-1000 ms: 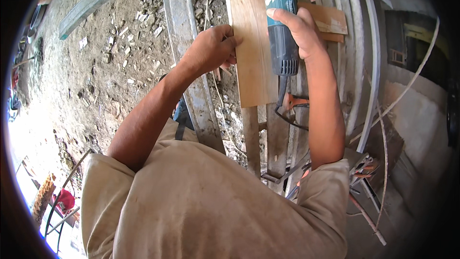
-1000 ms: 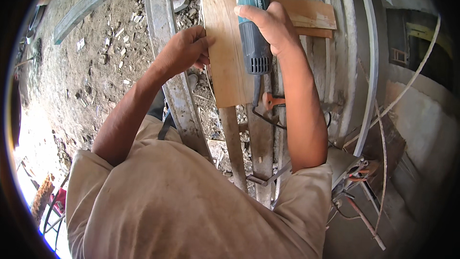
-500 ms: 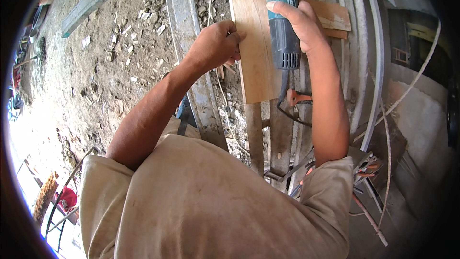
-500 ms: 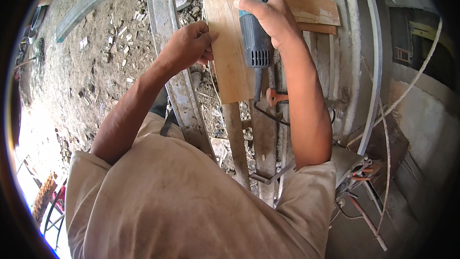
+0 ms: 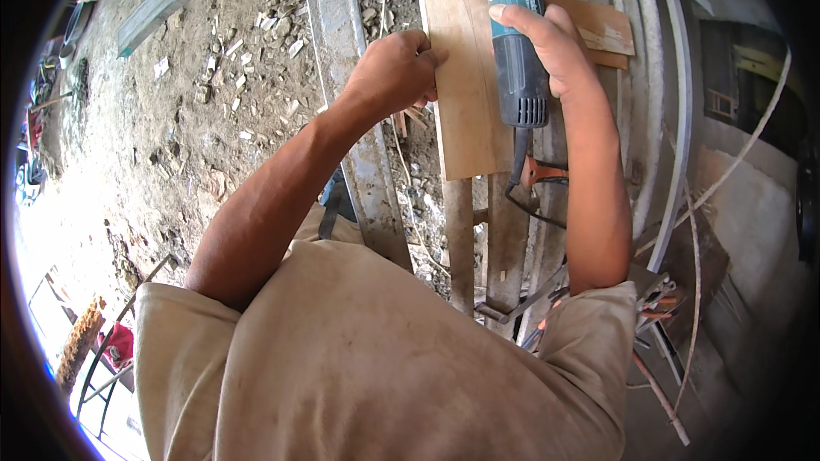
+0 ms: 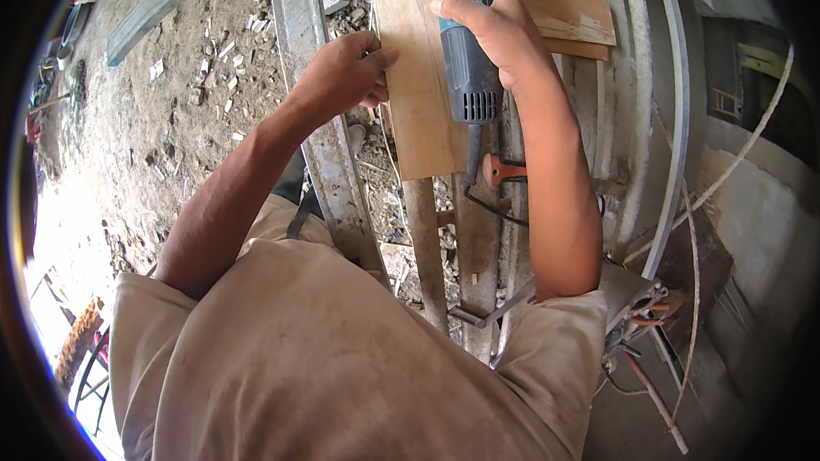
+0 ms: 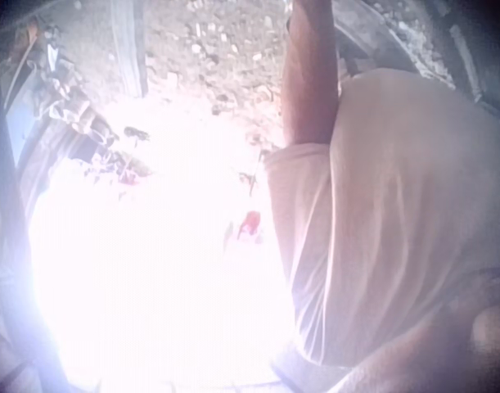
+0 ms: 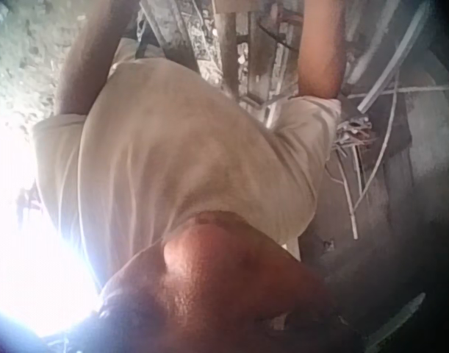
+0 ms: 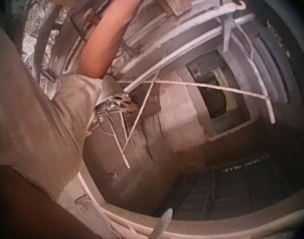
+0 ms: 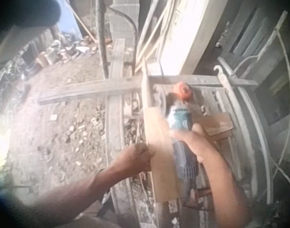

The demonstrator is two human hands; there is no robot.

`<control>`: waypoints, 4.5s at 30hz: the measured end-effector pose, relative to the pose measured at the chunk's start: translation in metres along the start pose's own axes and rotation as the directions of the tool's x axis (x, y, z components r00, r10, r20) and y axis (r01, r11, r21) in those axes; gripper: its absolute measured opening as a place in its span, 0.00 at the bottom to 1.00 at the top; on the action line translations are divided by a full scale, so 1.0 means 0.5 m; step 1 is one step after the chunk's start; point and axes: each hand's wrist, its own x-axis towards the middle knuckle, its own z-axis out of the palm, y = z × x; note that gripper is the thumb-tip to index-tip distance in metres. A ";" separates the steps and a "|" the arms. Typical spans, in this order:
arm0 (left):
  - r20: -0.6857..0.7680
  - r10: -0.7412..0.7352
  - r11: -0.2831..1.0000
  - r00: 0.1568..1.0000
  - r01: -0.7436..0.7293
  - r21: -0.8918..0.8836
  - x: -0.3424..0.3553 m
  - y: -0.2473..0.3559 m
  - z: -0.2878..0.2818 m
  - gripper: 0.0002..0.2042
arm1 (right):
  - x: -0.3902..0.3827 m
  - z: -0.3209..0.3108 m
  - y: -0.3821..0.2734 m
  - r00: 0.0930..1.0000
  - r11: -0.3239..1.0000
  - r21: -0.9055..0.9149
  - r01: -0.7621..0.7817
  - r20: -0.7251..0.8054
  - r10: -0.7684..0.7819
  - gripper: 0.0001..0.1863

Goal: The person measures and marks a wooden plank with a ruler and pencil, then uses an angle grinder to cut the plank into smaller pieces. The person repeats the measuring, marking, and cutting process on the same plank multiple times.

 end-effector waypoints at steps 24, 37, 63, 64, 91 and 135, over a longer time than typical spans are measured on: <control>-0.006 -0.014 1.000 1.000 0.014 0.012 -0.006 0.011 0.001 0.17 | -0.058 -0.004 0.028 0.998 0.998 -0.035 -0.057 -0.023 0.056 0.22; 0.019 -0.033 0.999 0.999 0.033 0.017 0.003 0.006 0.001 0.17 | -0.109 0.003 0.036 0.998 0.998 -0.036 -0.059 -0.029 0.058 0.19; -0.012 0.012 0.999 1.000 -0.012 0.042 0.006 -0.003 0.007 0.18 | -0.199 0.006 0.055 0.997 0.997 -0.020 -0.071 0.008 0.071 0.20; -0.013 0.008 0.999 1.000 -0.008 0.049 0.004 -0.001 0.008 0.18 | -0.204 0.007 0.055 0.998 0.998 -0.016 -0.067 0.010 0.068 0.20; -0.001 -0.003 1.000 1.000 0.003 -0.004 0.002 -0.001 0.012 0.17 | -0.353 -0.003 0.070 0.971 0.970 -0.032 -0.240 0.000 0.240 0.22; 0.028 0.031 1.000 0.999 -0.031 -0.002 0.007 -0.008 0.005 0.16 | -0.474 -0.005 0.089 0.932 0.933 -0.005 -0.361 0.032 0.361 0.24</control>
